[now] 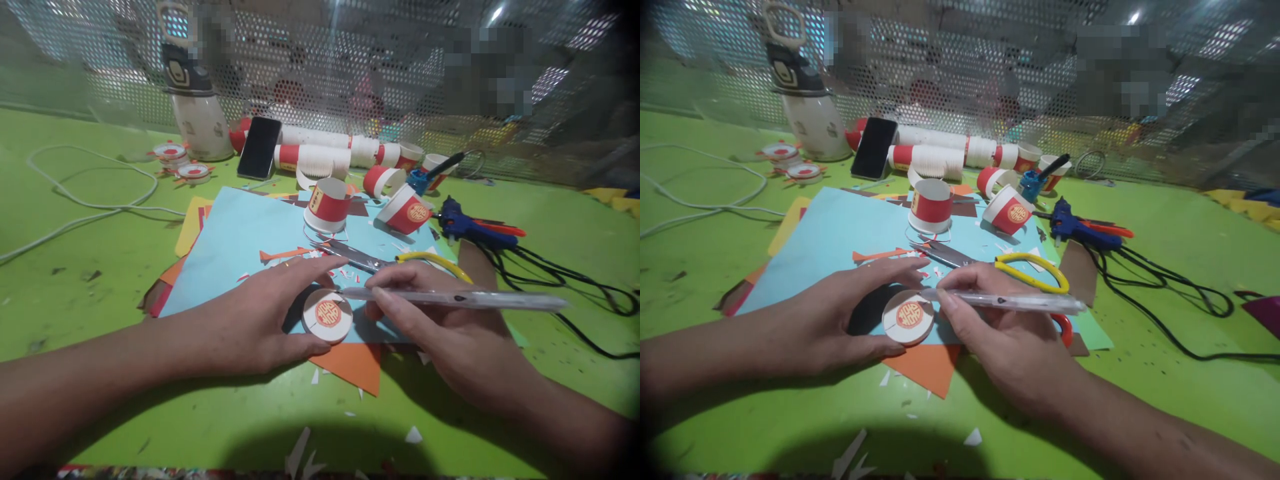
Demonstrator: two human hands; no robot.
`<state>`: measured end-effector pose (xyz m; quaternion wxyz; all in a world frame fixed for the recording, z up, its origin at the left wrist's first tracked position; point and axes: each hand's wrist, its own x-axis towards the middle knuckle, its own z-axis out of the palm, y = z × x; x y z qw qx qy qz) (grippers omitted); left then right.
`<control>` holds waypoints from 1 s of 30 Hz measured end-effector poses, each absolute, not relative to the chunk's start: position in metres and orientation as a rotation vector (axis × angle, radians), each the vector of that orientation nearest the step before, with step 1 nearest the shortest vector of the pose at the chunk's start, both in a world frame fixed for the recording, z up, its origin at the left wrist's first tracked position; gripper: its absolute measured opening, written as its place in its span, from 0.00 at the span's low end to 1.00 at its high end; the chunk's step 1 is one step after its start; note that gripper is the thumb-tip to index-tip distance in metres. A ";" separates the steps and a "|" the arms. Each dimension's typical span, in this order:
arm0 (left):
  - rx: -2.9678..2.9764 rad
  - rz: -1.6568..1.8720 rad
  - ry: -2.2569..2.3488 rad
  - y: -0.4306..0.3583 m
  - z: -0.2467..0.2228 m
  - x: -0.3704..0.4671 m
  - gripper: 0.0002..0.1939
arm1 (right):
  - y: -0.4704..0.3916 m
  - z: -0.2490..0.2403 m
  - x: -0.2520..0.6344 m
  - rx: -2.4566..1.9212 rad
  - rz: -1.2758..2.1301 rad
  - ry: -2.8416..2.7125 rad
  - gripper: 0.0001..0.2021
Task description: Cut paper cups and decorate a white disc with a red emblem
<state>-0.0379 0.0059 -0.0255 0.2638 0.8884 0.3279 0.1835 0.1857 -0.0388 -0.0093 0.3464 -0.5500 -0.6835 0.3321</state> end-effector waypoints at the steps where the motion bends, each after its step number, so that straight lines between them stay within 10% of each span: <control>1: 2.397 0.496 0.892 0.006 -0.025 -0.038 0.39 | -0.038 -0.009 0.185 -1.416 0.885 -1.762 0.05; 30: 2.372 0.548 0.833 0.005 -0.026 -0.038 0.36 | -0.032 -0.008 0.181 -1.382 0.967 -1.770 0.08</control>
